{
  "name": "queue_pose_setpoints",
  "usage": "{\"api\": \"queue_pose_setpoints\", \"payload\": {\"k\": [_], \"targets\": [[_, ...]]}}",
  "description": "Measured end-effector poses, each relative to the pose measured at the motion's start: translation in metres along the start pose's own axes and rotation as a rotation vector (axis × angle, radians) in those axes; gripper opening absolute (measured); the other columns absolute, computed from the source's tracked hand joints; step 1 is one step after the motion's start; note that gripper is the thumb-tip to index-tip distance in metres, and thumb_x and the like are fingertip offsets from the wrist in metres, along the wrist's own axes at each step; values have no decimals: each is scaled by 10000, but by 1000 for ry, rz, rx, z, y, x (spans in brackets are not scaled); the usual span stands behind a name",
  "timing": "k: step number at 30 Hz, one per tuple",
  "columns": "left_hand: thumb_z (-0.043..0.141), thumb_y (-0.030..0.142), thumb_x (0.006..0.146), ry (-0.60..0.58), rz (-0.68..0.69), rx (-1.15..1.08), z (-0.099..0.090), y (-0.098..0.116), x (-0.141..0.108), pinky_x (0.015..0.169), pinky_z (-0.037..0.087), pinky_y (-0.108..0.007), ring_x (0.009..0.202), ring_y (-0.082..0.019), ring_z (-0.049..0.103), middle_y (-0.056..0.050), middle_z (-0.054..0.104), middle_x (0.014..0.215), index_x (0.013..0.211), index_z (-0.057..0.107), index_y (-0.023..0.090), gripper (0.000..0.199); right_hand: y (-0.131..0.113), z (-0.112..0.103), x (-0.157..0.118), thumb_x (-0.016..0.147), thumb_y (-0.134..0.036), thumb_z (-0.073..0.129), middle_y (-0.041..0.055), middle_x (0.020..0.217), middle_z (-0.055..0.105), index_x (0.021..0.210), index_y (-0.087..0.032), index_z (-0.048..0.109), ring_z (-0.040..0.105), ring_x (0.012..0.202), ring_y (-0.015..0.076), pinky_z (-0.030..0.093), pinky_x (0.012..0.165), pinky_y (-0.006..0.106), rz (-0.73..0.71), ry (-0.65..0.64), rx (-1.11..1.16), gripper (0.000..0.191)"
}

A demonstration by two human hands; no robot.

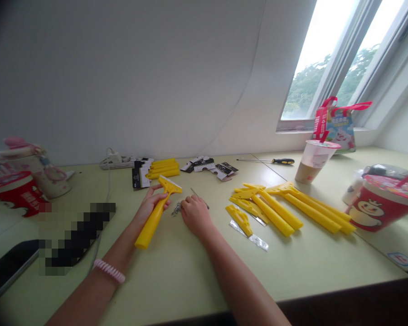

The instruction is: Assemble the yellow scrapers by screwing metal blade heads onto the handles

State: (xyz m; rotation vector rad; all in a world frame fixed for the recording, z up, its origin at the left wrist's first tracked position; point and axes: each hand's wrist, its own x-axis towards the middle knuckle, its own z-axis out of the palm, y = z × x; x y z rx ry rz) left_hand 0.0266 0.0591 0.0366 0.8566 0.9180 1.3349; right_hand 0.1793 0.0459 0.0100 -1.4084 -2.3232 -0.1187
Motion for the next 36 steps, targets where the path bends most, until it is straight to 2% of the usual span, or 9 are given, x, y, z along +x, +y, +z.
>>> {"api": "queue_pose_setpoints", "payload": {"k": [9, 18, 20, 23, 27, 30, 36], "targets": [[608, 101, 592, -21, 5, 7, 2, -1, -2, 426, 399, -183, 461, -106, 552, 18, 568, 606, 966, 381, 199, 448, 1, -2, 1, 854, -209, 415, 47, 813, 600, 808, -189, 602, 527, 828, 163, 379, 743, 264, -34, -12, -43, 194], [598, 104, 592, -22, -17, 31, 4, -1, -3, 427, 404, -182, 457, -101, 549, -1, 586, 644, 963, 380, 199, 440, 4, -3, 0, 855, -173, 380, 107, 849, 599, 832, -152, 576, 519, 842, 205, 382, 714, 291, 47, -67, -73, 199], [590, 103, 596, -27, -21, 40, 4, 0, -4, 431, 404, -179, 461, -98, 551, -7, 592, 658, 967, 381, 199, 437, 9, -6, -1, 858, -176, 370, 104, 837, 597, 826, -151, 559, 518, 820, 200, 383, 703, 290, 78, -42, -14, 193], [583, 108, 599, -48, -29, 57, 5, 2, -6, 433, 394, -176, 466, -99, 554, -5, 596, 659, 973, 376, 202, 438, 16, -11, -1, 861, -200, 374, 64, 827, 583, 818, -167, 522, 515, 781, 162, 389, 673, 256, 104, 84, 226, 158], [580, 130, 611, -216, -62, 105, 10, 1, -11, 432, 379, -187, 456, -106, 542, 13, 581, 606, 980, 368, 205, 433, 19, -16, 2, 849, -233, 393, 18, 772, 559, 818, -177, 499, 503, 714, 123, 388, 636, 225, 84, 251, 537, 124], [578, 139, 618, -328, -77, 156, 15, -3, -15, 428, 371, -191, 450, -109, 532, 21, 573, 576, 972, 377, 205, 412, 19, -18, 4, 833, -234, 416, 9, 750, 553, 812, -176, 507, 495, 682, 116, 383, 613, 220, 88, 282, 624, 111], [584, 148, 631, -404, -87, 195, 16, -9, -18, 445, 381, -202, 451, -105, 529, 23, 580, 589, 951, 383, 209, 382, 21, -21, 4, 822, -228, 436, -4, 712, 535, 780, -179, 502, 471, 643, 106, 373, 591, 211, 68, 292, 672, 93]]}}
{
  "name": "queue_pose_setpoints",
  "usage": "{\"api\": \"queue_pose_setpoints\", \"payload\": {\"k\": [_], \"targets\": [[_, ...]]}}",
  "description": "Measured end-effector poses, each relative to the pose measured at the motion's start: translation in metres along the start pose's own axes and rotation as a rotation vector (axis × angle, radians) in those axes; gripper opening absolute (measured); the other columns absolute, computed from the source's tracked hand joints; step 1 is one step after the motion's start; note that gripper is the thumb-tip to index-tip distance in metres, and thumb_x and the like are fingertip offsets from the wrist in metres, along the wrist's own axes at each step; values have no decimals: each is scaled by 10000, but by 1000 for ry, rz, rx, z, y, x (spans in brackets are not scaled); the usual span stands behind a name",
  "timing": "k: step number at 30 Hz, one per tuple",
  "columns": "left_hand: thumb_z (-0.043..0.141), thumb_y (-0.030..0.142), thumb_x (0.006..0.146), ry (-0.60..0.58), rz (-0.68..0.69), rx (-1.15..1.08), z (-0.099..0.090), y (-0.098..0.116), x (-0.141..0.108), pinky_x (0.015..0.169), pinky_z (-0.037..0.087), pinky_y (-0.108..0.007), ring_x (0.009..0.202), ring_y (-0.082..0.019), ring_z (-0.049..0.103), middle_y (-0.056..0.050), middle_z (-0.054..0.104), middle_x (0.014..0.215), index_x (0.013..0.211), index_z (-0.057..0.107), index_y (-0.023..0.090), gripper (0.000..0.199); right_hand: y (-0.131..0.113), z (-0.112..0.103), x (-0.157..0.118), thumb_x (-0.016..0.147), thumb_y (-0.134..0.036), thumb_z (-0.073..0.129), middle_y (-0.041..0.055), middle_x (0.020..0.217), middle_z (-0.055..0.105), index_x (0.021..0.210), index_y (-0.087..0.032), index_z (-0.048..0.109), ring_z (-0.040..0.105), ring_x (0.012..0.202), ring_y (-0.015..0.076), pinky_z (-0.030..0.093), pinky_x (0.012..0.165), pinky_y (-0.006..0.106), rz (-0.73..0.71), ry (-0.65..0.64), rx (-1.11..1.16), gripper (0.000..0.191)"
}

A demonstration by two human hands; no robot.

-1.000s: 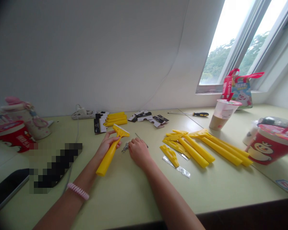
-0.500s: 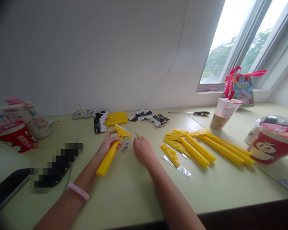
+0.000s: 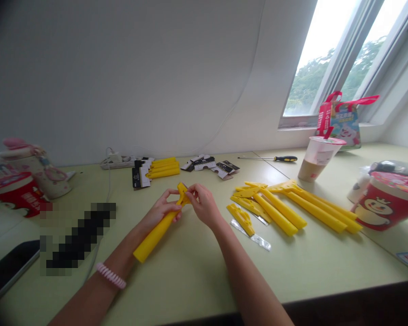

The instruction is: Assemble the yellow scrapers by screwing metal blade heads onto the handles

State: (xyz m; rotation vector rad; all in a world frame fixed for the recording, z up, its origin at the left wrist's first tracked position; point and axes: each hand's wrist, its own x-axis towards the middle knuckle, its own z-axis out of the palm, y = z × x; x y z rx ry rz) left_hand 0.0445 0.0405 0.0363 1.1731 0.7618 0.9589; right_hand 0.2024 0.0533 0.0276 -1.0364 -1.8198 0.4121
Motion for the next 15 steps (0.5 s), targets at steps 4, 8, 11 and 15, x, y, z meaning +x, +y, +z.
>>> {"api": "queue_pose_setpoints", "payload": {"k": [4, 8, 11, 15], "targets": [[589, 155, 632, -28, -27, 8, 1, 1, -1, 441, 378, -205, 430, -100, 517, 44, 558, 571, 948, 373, 214, 387, -1, -1, 0, 816, -221, 444, -8, 700, 522, 774, -184, 491, 456, 619, 104, 369, 578, 214, -11, 12, 43, 73], [580, 145, 641, -50, -31, 15, 1, 1, -1, 443, 378, -202, 439, -95, 520, 41, 566, 598, 949, 359, 216, 386, -2, -1, 0, 801, -195, 456, -6, 701, 517, 764, -188, 494, 459, 624, 107, 369, 570, 216, -18, 26, 78, 53], [573, 137, 652, -77, -39, 21, 0, 0, -1, 443, 379, -199, 452, -99, 527, 45, 552, 587, 950, 351, 219, 380, -2, -1, -1, 786, -159, 457, -5, 711, 523, 748, -189, 498, 469, 640, 109, 370, 570, 214, -32, 25, 101, 63], [568, 131, 664, -100, -41, 24, -2, -1, -2, 449, 384, -197, 462, -97, 533, 39, 561, 607, 948, 351, 223, 369, -1, 0, -1, 773, -136, 459, -7, 709, 515, 726, -188, 501, 460, 635, 106, 370, 572, 213, -37, 58, 83, 82]]}}
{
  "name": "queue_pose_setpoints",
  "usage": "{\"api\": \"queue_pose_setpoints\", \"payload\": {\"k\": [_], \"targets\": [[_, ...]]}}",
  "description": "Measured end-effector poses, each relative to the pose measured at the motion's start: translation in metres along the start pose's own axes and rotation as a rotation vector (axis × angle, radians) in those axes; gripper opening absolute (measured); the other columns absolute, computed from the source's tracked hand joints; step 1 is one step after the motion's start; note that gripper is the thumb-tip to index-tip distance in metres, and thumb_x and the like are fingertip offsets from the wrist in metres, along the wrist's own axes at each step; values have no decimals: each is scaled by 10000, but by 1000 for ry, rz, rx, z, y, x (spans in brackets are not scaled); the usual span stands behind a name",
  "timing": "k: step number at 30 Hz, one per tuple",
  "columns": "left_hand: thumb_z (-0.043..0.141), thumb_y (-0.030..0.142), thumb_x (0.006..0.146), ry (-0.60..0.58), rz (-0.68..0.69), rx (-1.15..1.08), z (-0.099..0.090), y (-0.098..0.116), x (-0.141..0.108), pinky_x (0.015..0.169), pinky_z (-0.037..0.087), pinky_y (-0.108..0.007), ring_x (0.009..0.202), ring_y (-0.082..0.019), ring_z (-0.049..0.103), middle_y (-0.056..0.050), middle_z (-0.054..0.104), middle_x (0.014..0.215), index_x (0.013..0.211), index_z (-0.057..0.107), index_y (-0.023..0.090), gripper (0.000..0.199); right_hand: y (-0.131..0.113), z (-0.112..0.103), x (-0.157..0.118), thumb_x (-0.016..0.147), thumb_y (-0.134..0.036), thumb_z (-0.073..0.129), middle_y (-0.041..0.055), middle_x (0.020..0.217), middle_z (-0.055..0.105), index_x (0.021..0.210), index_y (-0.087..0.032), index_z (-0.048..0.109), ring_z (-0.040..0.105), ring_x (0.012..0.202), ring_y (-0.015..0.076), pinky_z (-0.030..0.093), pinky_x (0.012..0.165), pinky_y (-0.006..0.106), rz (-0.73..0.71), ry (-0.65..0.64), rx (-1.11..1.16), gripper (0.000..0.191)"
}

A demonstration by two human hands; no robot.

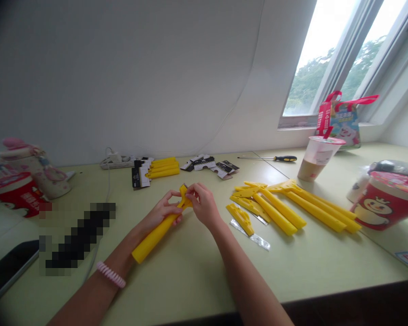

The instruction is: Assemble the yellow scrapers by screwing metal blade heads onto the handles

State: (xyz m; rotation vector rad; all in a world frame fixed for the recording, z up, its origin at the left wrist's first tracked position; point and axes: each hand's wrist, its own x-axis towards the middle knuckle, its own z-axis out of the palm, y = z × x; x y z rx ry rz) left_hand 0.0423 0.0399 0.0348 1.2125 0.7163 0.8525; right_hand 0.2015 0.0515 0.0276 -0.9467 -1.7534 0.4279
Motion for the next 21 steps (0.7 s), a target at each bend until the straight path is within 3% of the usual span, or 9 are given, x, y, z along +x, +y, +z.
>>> {"api": "queue_pose_setpoints", "payload": {"k": [6, 9, 12, 17, 19, 21], "targets": [[579, 142, 652, 24, 14, -24, 1, -1, 2, 437, 381, -195, 455, -103, 533, 34, 565, 585, 959, 363, 215, 382, 1, 5, 0, 783, -208, 481, -2, 714, 533, 744, -191, 507, 469, 636, 114, 380, 571, 221, 53, 39, 4, 49], [602, 145, 622, 133, 47, -58, -1, 0, 5, 426, 375, -190, 451, -106, 534, 23, 578, 586, 952, 376, 208, 405, 3, 0, 2, 816, -287, 441, 18, 771, 566, 808, -191, 531, 495, 656, 123, 389, 565, 225, 112, 56, 15, 132], [616, 144, 600, 277, 79, -110, -7, 2, 7, 416, 373, -184, 453, -113, 542, 18, 576, 573, 946, 381, 204, 423, 9, -10, 2, 810, -313, 432, 31, 793, 574, 821, -190, 543, 507, 694, 140, 395, 605, 244, 214, 68, -140, 166], [606, 92, 584, 496, 84, -194, -22, 3, 10, 424, 403, -176, 467, -106, 559, -15, 607, 641, 946, 388, 196, 435, 22, -28, -6, 670, -384, 584, 82, 876, 561, 827, -191, 588, 484, 871, 241, 370, 724, 330, 474, -153, -589, 249], [601, 76, 585, 530, 87, -221, -26, 3, 11, 420, 406, -172, 463, -102, 557, -24, 613, 660, 941, 387, 195, 432, 26, -32, -9, 645, -395, 602, 99, 903, 558, 857, -191, 588, 475, 890, 264, 363, 713, 335, 546, -217, -666, 295], [596, 62, 588, 539, 91, -238, -27, 2, 12, 420, 412, -172, 459, -99, 554, -32, 618, 674, 936, 385, 195, 428, 29, -32, -11, 676, -346, 570, 103, 892, 564, 818, -188, 584, 482, 873, 259, 356, 704, 326, 557, -240, -702, 213]]}}
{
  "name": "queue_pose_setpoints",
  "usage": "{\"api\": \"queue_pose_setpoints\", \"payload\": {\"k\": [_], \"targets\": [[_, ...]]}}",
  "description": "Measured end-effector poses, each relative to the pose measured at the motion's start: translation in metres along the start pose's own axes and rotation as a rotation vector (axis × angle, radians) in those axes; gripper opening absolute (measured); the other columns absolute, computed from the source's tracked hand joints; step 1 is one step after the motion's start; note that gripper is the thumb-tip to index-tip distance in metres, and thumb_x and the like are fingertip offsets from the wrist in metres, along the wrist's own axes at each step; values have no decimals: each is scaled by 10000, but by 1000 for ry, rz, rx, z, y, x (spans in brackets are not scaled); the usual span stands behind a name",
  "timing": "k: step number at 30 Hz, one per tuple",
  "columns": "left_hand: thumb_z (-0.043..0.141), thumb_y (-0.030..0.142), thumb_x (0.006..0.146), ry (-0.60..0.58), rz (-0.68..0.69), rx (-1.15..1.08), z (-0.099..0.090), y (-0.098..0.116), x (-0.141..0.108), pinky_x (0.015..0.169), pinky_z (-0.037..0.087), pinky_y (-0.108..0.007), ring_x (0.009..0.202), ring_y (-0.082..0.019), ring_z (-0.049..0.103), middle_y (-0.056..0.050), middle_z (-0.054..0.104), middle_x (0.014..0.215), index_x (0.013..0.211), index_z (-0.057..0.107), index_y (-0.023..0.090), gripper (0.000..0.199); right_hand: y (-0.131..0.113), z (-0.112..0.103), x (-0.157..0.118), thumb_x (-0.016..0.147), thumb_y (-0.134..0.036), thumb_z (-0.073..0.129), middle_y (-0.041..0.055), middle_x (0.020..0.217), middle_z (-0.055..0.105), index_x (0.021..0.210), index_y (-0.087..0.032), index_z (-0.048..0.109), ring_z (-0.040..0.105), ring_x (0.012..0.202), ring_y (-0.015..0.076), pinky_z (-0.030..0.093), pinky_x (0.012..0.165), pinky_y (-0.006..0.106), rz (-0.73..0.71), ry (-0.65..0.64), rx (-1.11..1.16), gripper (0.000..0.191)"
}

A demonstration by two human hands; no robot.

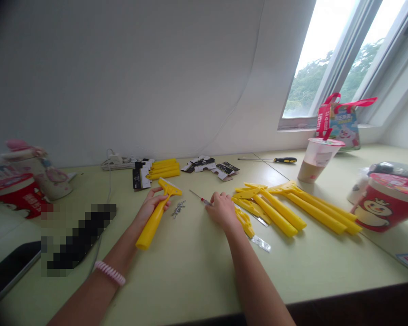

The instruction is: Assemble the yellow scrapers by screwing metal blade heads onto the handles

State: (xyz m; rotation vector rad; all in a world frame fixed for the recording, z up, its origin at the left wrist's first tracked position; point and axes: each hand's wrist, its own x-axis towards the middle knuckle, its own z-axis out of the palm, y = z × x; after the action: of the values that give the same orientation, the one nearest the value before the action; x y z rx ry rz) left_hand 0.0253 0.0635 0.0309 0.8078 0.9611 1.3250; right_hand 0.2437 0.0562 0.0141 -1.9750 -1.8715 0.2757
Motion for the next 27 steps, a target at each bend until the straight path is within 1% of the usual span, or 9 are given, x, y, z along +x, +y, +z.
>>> {"api": "queue_pose_setpoints", "payload": {"k": [2, 4, 7, 9, 11, 13, 15, 18, 27], "targets": [[591, 58, 594, 1, 0, -5, 0, 0, 0, 416, 413, -170, 456, -97, 553, -35, 620, 684, 934, 384, 196, 422, 0, 1, 2, 713, -287, 523, 102, 855, 578, 754, -182, 568, 498, 835, 245, 352, 691, 316, -4, 26, -4, 121], [587, 61, 599, 7, -4, 1, 1, -1, 0, 410, 411, -169, 456, -99, 556, -35, 620, 687, 937, 385, 196, 416, -1, 0, 5, 750, -268, 479, 98, 813, 592, 731, -179, 541, 515, 789, 230, 353, 664, 306, -3, 109, 48, 110], [587, 67, 601, 13, -7, 18, 2, 0, -1, 408, 410, -170, 459, -104, 560, -31, 618, 676, 945, 390, 196, 416, -6, -5, 8, 808, -251, 398, 69, 734, 603, 797, -181, 504, 536, 692, 195, 366, 619, 289, -23, 321, 267, 128], [590, 70, 597, 5, -9, 26, 3, 0, -2, 411, 409, -171, 461, -105, 562, -27, 615, 667, 948, 395, 195, 421, -10, -9, 9, 823, -246, 383, 47, 714, 603, 847, -184, 488, 546, 658, 174, 388, 625, 284, -98, 466, 440, 124], [593, 75, 591, -9, -12, 34, 4, 0, -4, 414, 408, -172, 463, -108, 563, -22, 612, 653, 945, 398, 195, 422, -14, -12, 8, 832, -271, 394, 38, 729, 605, 884, -187, 481, 559, 661, 161, 417, 637, 282, -201, 552, 599, 132], [597, 85, 586, -26, -13, 45, 5, 1, -6, 415, 403, -173, 459, -111, 561, -15, 606, 628, 944, 397, 194, 424, -18, -13, 6, 842, -302, 403, 38, 751, 606, 920, -190, 474, 569, 667, 150, 444, 626, 276, -287, 559, 745, 154], [601, 96, 582, -47, -13, 55, 6, 1, -7, 413, 393, -174, 451, -111, 554, -10, 601, 606, 946, 394, 193, 429, -23, -12, 4, 847, -318, 413, 39, 766, 605, 944, -194, 464, 574, 668, 141, 463, 611, 269, -351, 521, 855, 166], [605, 112, 575, -83, -12, 56, 8, 0, -9, 418, 383, -179, 446, -111, 545, -6, 594, 587, 947, 390, 192, 436, -28, -9, 1, 849, -321, 426, 46, 790, 607, 947, -195, 459, 571, 669, 133, 481, 617, 275, -418, 474, 924, 162], [606, 136, 573, -135, -1, 61, 10, -2, -10, 431, 369, -190, 451, -114, 537, -3, 586, 579, 952, 382, 190, 444, -34, -8, -1, 839, -320, 452, 50, 786, 613, 935, -190, 467, 576, 656, 130, 501, 627, 289, -453, 416, 995, 163]]}}
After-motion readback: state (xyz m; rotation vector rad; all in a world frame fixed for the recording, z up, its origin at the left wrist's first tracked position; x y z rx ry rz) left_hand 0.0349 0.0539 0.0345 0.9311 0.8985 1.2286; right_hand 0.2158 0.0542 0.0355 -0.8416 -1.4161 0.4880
